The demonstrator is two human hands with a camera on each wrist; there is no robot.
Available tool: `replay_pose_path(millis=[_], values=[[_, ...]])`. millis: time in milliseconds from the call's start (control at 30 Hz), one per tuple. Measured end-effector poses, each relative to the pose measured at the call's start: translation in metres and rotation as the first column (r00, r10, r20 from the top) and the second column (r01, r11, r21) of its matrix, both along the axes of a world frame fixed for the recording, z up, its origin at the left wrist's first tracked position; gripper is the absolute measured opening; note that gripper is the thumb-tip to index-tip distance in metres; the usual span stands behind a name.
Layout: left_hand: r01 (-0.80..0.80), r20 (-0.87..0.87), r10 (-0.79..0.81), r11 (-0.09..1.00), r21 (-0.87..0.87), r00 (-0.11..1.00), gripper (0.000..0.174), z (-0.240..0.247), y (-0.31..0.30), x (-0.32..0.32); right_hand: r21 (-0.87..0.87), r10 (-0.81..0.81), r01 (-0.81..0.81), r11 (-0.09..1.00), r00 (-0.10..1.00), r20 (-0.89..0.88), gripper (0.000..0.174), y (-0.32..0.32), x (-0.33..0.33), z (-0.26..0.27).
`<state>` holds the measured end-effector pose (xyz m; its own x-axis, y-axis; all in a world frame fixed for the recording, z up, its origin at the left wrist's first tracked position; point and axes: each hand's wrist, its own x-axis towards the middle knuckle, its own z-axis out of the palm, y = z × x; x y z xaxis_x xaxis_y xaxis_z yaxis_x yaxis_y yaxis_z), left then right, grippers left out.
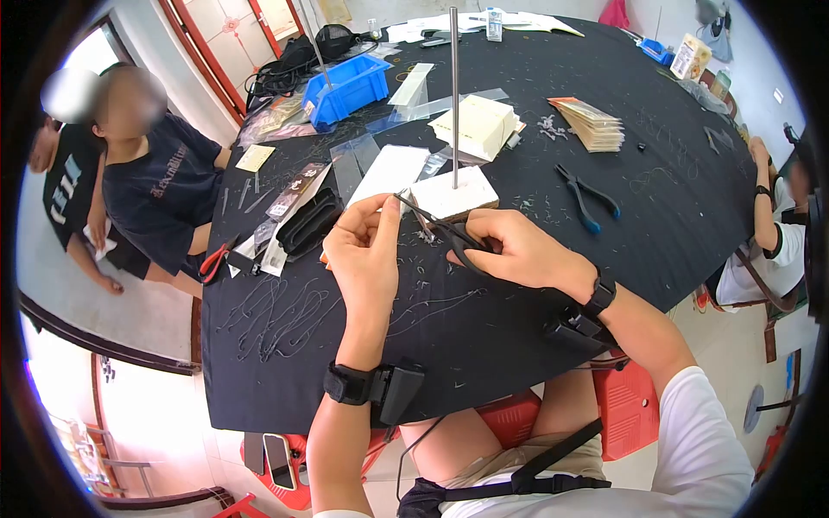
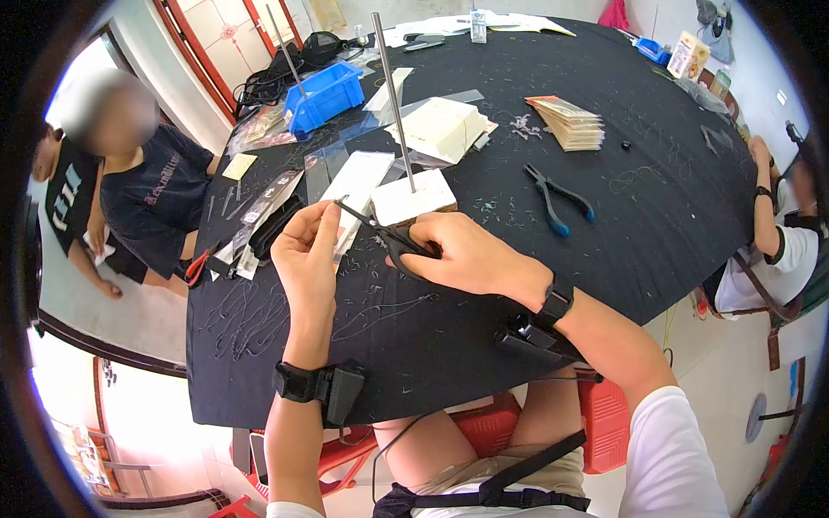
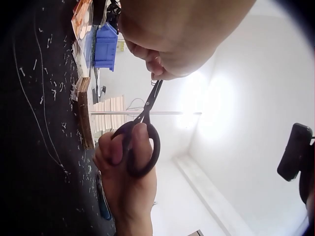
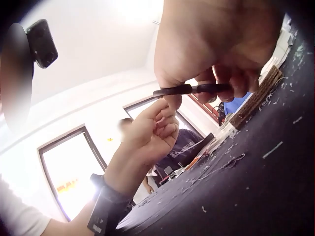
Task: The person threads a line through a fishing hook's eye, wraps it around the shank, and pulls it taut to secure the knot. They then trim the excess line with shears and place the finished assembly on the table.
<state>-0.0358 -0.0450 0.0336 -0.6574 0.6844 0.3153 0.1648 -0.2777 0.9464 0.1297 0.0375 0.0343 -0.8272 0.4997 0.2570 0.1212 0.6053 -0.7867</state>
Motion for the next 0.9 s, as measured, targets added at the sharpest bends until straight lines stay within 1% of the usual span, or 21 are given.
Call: replay_pose_path(millis=[33, 167, 233, 367, 467, 533, 567, 600, 633, 667, 733, 767, 800, 867, 900], values=[[0.0, -0.001, 0.0, 1.0, -0.001, 1.0, 0.014, 0.001, 0.0, 0.0, -0.048, 0.016, -0.017, 0.999, 1.0, -0.017, 0.033, -0.001, 0.0, 0.001], [-0.001, 0.0, 0.001, 1.0, -0.001, 1.0, 0.014, 0.001, 0.0, 0.001, -0.06, 0.011, -0.011, 0.998, 1.0, 0.011, 0.032, -0.002, 0.0, 0.003], [0.001, 0.0, -0.001, 1.0, 0.001, 1.0, 0.014, 0.001, 0.0, 0.001, -0.012, 0.015, -0.015, 1.0, 1.0, 0.024, 0.03, 0.003, 0.0, -0.004], [0.001, -0.002, -0.001, 1.0, 0.002, 1.0, 0.014, 0.001, 0.0, 0.0, 0.029, 0.029, -0.029, 0.999, 0.999, 0.015, 0.029, 0.005, 0.001, -0.003], [-0.027, -0.032, 0.027, 1.0, -0.007, 0.999, 0.014, 0.0, 0.001, -0.005, 0.063, 0.041, -0.039, 0.997, 0.999, -0.035, 0.027, 0.005, 0.002, -0.003], [-0.059, -0.044, 0.058, 0.998, -0.019, 0.997, 0.014, -0.002, 0.0, -0.011, -0.104, 0.069, -0.077, 0.992, 0.995, -0.076, 0.023, 0.001, 0.003, 0.002], [-0.068, -0.027, 0.067, 0.997, -0.035, 0.997, 0.014, -0.003, 0.0, -0.014, -0.102, 0.078, -0.085, 0.991, 0.994, -0.075, 0.023, 0.0, 0.002, 0.002], [-0.078, -0.011, 0.077, 0.996, -0.047, 0.997, 0.014, -0.003, 0.001, -0.016, -0.138, 0.054, -0.078, 0.987, 0.984, -0.169, 0.022, -0.001, 0.001, 0.002], [-0.08, -0.056, 0.079, 0.997, -0.013, 0.995, 0.013, -0.003, 0.002, -0.013, -0.175, 0.021, -0.069, 0.982, 0.965, -0.263, 0.02, -0.001, 0.0, 0.002], [-0.075, -0.06, 0.075, 0.997, -0.013, 0.995, 0.013, -0.001, 0.003, -0.011, -0.175, 0.017, -0.065, 0.982, 0.964, -0.267, 0.02, 0.002, 0.0, 0.001], [-0.04, -0.106, 0.039, 0.999, -0.004, 0.994, 0.012, 0.003, 0.001, -0.003, -0.017, -0.074, 0.072, 0.997, 0.981, -0.182, 0.021, 0.007, 0.004, -0.001], [-0.032, -0.111, 0.032, 0.999, 0.006, 0.993, 0.012, 0.003, 0.0, -0.002, -0.068, -0.089, 0.081, 0.994, 0.99, -0.111, 0.02, 0.007, 0.005, 0.0], [-0.028, -0.112, 0.028, 1.0, 0.005, 0.993, 0.012, 0.005, -0.001, -0.002, -0.069, -0.092, 0.085, 0.994, 0.989, -0.112, 0.02, 0.009, 0.006, 0.003], [-0.034, -0.155, 0.033, 0.999, -0.001, 0.987, 0.014, 0.008, -0.003, -0.002, -0.061, -0.077, 0.077, 0.995, 0.997, 0.002, 0.019, 0.009, 0.009, 0.005], [-0.032, -0.154, 0.031, 0.999, -0.003, 0.988, 0.014, 0.007, -0.003, -0.002, -0.064, -0.078, 0.078, 0.995, 0.997, 0.003, 0.019, 0.009, 0.009, 0.005]])
